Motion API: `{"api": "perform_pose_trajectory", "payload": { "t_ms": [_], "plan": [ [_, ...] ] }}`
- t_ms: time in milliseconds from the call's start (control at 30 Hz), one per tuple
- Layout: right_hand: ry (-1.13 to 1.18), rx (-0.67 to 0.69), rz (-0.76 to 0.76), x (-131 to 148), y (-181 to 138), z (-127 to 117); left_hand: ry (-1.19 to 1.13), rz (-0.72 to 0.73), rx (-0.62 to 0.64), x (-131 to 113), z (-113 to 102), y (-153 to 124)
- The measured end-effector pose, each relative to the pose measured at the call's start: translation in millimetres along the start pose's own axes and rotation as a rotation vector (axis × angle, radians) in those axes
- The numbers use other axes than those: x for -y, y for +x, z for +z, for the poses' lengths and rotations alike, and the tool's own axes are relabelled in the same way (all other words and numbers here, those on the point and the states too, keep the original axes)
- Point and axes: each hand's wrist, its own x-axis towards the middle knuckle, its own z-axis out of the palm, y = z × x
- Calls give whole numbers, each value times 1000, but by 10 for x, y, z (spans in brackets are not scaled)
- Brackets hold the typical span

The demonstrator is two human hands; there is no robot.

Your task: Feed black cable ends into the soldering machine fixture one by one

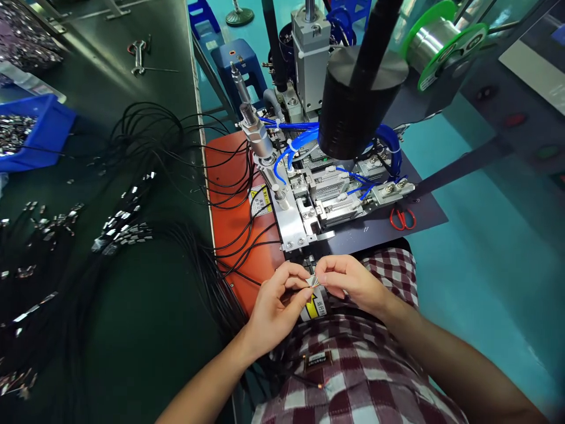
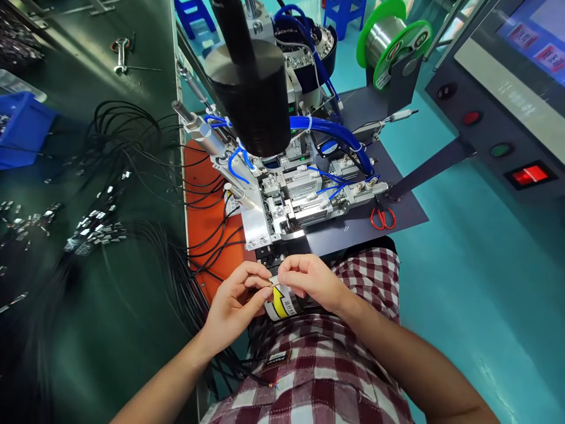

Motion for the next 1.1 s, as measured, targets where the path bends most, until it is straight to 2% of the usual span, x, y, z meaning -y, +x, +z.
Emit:
{"api": "perform_pose_trajectory", "payload": {
  "t_ms": [100,167,333,500,633,733,833,967,1100],
  "plan": [
    [80,126,102,2,60,-38,-71,-58,83,-22,-51,14],
    [34,187,100,24,102,-68,-124,-127,150,-53,-94,37],
    [-199,338,-110,79,159,-129,-175,-269,291,-113,-192,103],
    [-500,381,-412,110,179,-134,-170,-343,374,-96,-248,144],
    [-598,449,-503,157,226,-124,-200,-381,387,-41,-253,151],
    [-619,469,-494,188,258,-117,-264,-377,319,4,-235,134],
    [-545,339,-436,174,226,-90,-345,-350,185,5,-207,100],
    [-385,-7,-344,35,75,-7,-396,-283,13,-60,-169,59],
    [-273,-96,-283,-135,-39,93,-423,-245,-47,-79,-149,50]
  ]
}}
